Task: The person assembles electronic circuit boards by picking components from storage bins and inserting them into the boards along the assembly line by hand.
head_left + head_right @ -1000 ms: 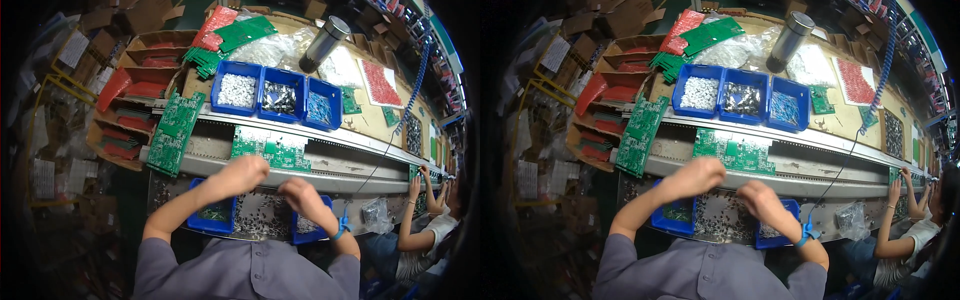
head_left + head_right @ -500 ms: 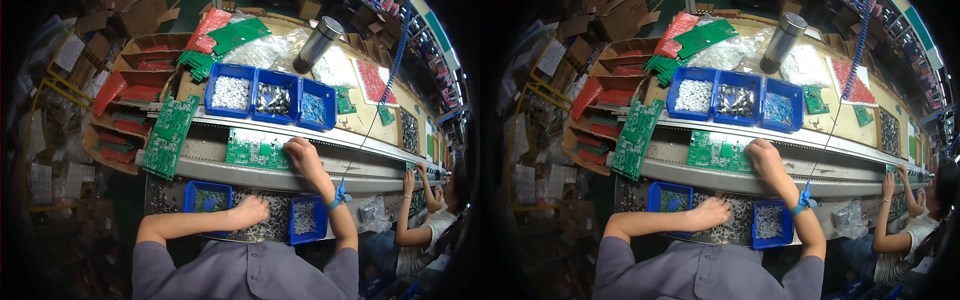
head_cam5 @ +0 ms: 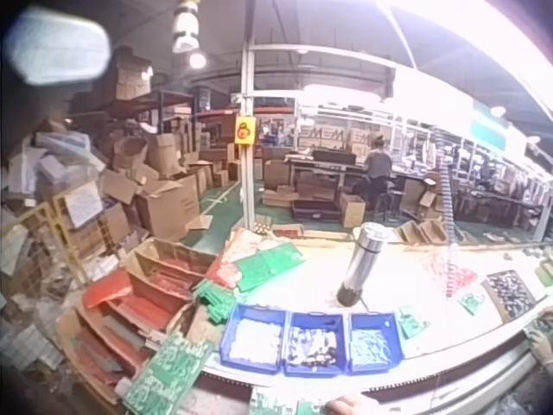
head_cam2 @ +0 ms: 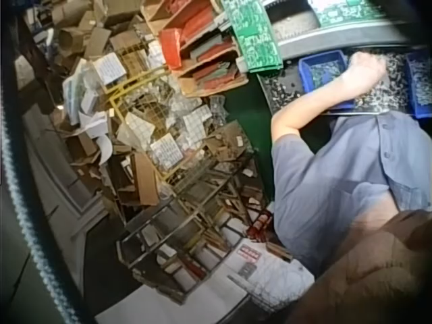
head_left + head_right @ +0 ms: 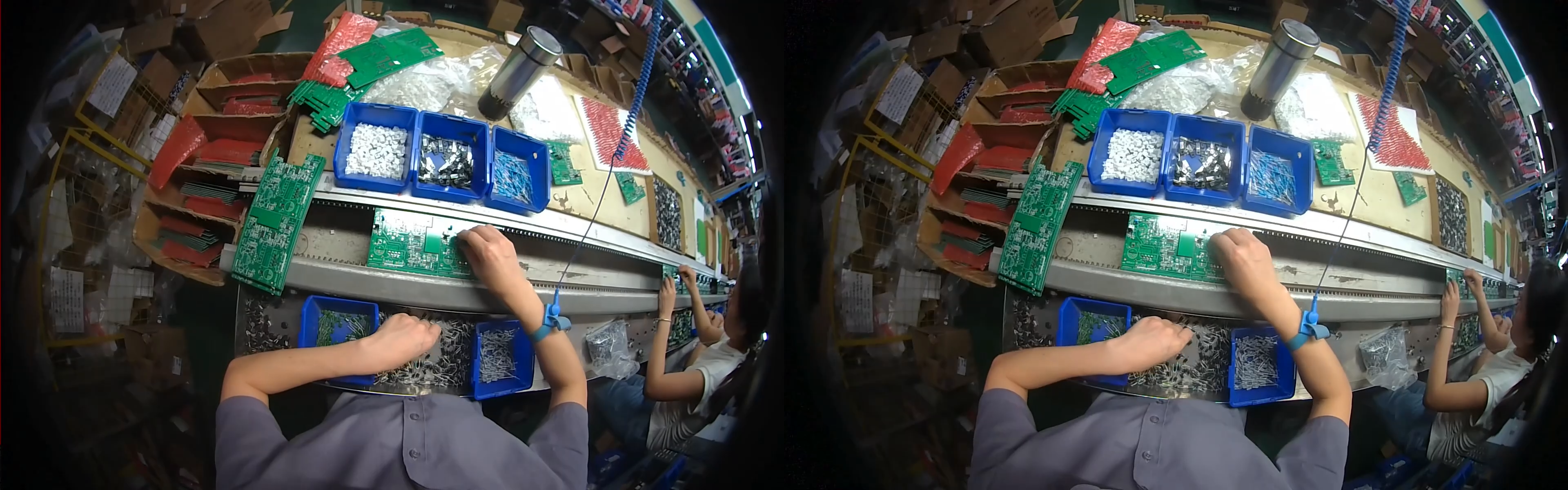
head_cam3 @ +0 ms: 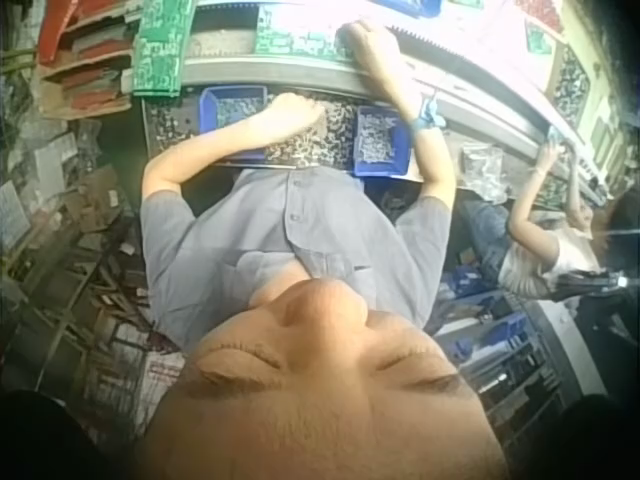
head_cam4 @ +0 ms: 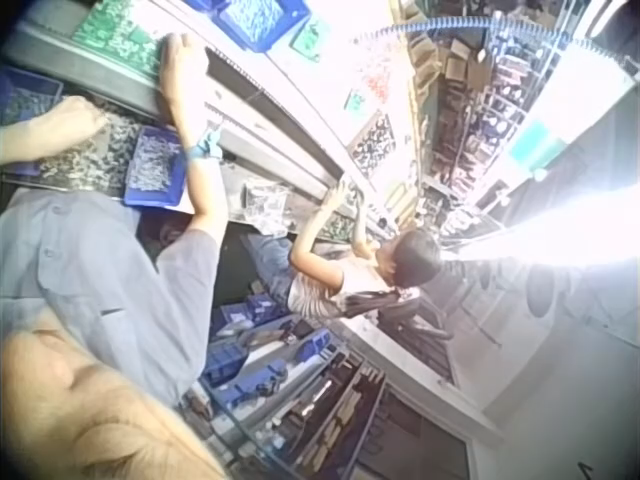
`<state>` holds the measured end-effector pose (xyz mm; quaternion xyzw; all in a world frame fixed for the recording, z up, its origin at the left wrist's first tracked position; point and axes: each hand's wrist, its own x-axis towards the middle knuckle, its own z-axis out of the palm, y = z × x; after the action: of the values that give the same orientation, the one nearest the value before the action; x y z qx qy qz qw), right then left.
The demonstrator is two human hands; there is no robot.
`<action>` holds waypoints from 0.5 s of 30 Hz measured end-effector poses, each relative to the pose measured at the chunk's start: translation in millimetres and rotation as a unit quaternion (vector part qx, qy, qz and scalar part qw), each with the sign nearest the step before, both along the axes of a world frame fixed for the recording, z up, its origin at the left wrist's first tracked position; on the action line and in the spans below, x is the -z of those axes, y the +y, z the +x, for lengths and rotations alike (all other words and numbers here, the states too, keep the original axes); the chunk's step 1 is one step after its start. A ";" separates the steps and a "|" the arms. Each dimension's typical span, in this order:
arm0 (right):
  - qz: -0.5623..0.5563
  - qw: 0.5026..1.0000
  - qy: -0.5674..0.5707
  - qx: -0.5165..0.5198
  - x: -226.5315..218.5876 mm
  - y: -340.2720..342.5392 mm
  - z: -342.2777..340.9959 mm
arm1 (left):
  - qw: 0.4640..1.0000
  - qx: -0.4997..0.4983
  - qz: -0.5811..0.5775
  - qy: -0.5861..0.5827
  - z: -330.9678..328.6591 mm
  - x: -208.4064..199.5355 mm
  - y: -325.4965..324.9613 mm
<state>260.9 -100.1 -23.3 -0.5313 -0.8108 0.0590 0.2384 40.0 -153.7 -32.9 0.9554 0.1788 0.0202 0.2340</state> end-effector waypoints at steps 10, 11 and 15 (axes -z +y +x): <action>-0.025 0.999 -0.027 0.023 0.2 2.2 5.9 | 0.964 -0.058 -0.239 -0.098 -9.8 -13.6 20.8; 0.003 0.996 -0.084 0.013 1.0 1.8 4.9 | 0.965 -0.058 -0.239 -0.097 -11.2 -15.2 24.4; -0.001 0.998 -0.060 0.003 -17.2 -25.2 -15.4 | 0.943 -0.134 -0.265 -0.152 -22.3 -29.2 44.5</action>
<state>245.5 -125.4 -6.1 -0.5369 -0.8217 0.0275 0.1891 17.8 -109.2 -3.7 0.8116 0.2662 0.1486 0.4983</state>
